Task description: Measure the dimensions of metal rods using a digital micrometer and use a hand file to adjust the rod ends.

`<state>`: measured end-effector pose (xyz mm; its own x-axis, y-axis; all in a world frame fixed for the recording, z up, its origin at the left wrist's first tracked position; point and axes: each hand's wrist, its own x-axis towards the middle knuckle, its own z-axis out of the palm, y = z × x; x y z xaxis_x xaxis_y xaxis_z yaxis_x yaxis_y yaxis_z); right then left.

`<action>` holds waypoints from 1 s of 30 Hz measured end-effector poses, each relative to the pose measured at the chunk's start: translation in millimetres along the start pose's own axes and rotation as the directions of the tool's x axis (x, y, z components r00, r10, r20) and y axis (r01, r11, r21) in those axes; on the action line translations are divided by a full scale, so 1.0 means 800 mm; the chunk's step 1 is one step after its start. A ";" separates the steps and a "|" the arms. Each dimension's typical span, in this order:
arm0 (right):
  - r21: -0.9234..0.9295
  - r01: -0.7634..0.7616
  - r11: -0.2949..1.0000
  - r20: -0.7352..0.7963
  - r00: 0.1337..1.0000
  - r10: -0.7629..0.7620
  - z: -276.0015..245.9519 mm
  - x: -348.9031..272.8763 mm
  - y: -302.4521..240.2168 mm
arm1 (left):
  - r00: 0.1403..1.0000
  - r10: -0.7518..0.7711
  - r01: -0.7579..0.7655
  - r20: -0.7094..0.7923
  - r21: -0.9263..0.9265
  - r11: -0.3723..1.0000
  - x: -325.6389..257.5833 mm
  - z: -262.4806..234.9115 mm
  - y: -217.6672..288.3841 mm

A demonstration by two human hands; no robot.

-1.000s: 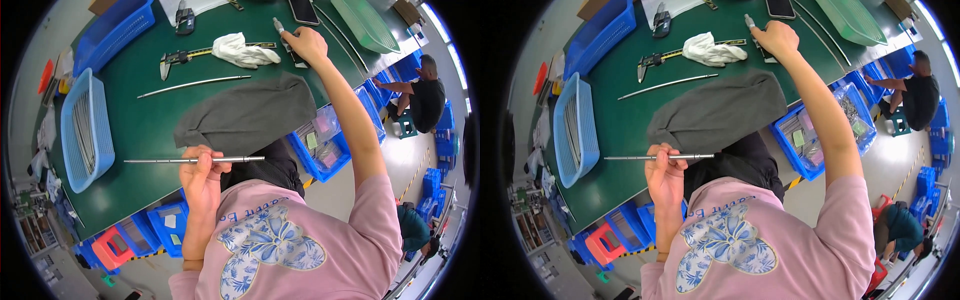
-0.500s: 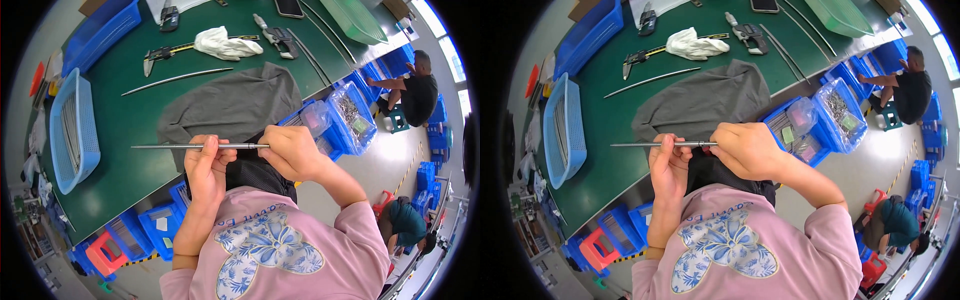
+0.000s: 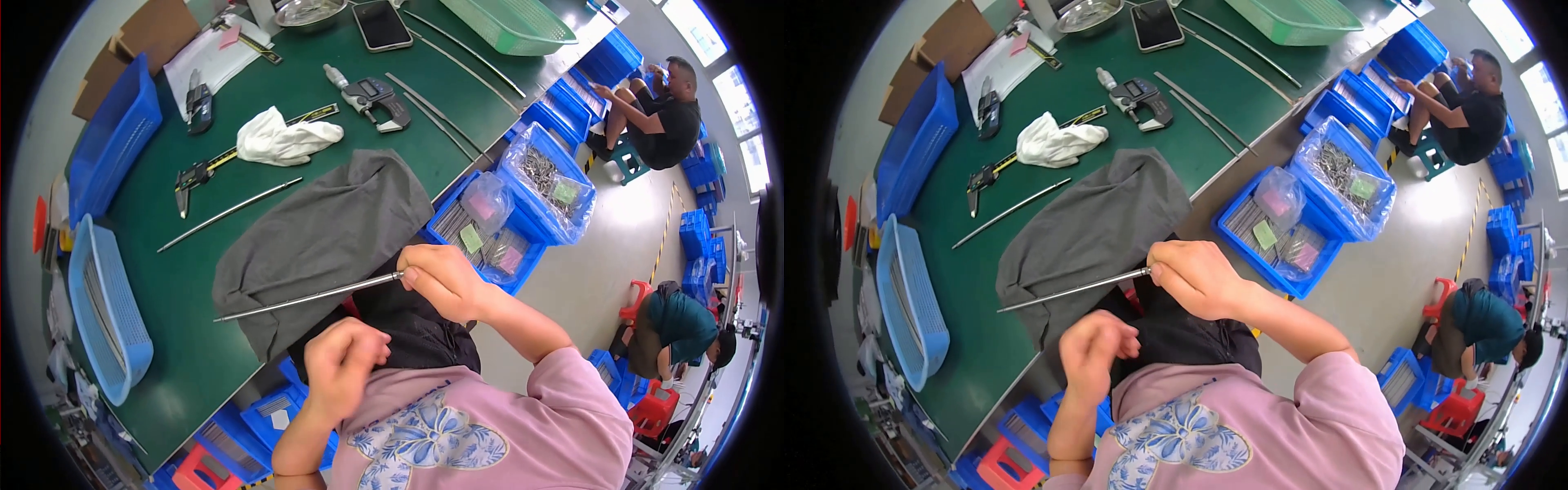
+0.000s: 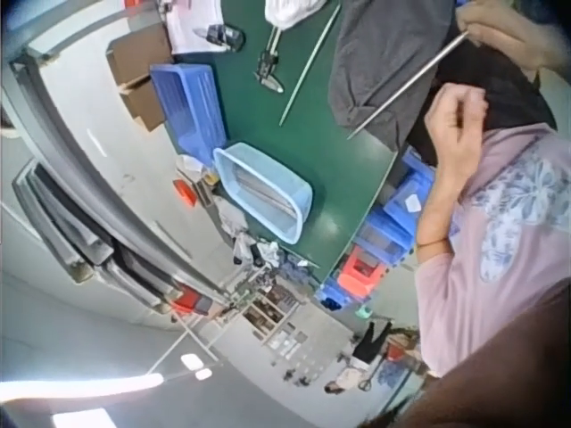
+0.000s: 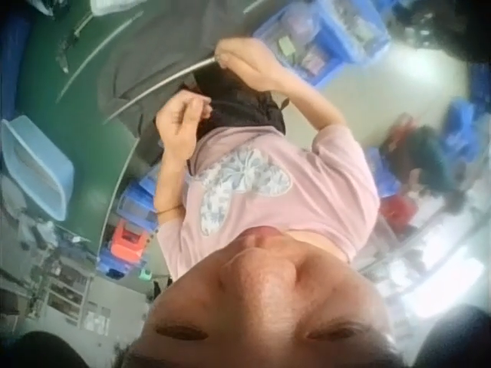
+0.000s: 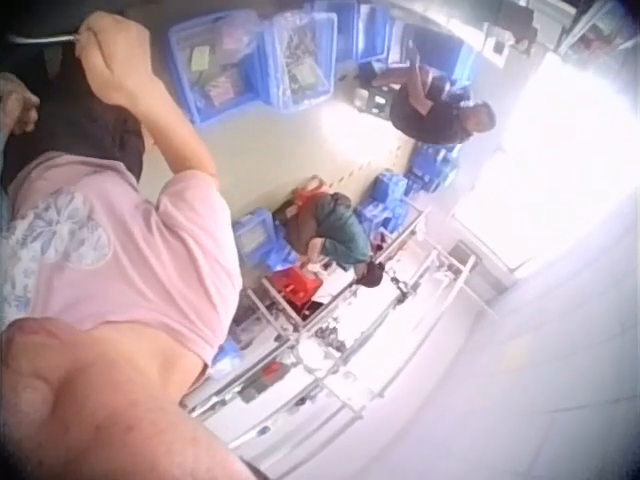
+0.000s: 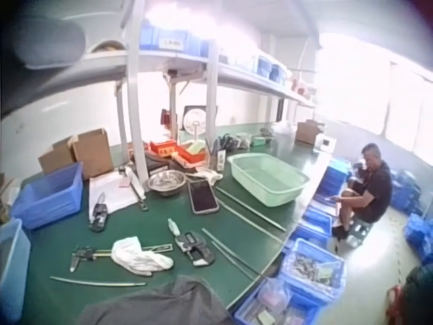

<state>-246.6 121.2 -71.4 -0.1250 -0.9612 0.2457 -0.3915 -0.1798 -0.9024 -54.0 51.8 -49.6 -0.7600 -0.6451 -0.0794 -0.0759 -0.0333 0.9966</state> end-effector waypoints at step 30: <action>-0.747 -0.424 0.512 -0.512 0.858 -0.036 -0.139 0.107 0.046 | 0.795 0.605 -0.386 -0.040 0.737 0.554 0.085 0.008 -0.038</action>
<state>-373.1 55.6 -44.0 -0.5597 -0.7118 0.4245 -0.8286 0.4713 -0.3023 -107.8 13.8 -85.2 -0.6245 -0.5631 0.5412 -0.2251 0.7933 0.5657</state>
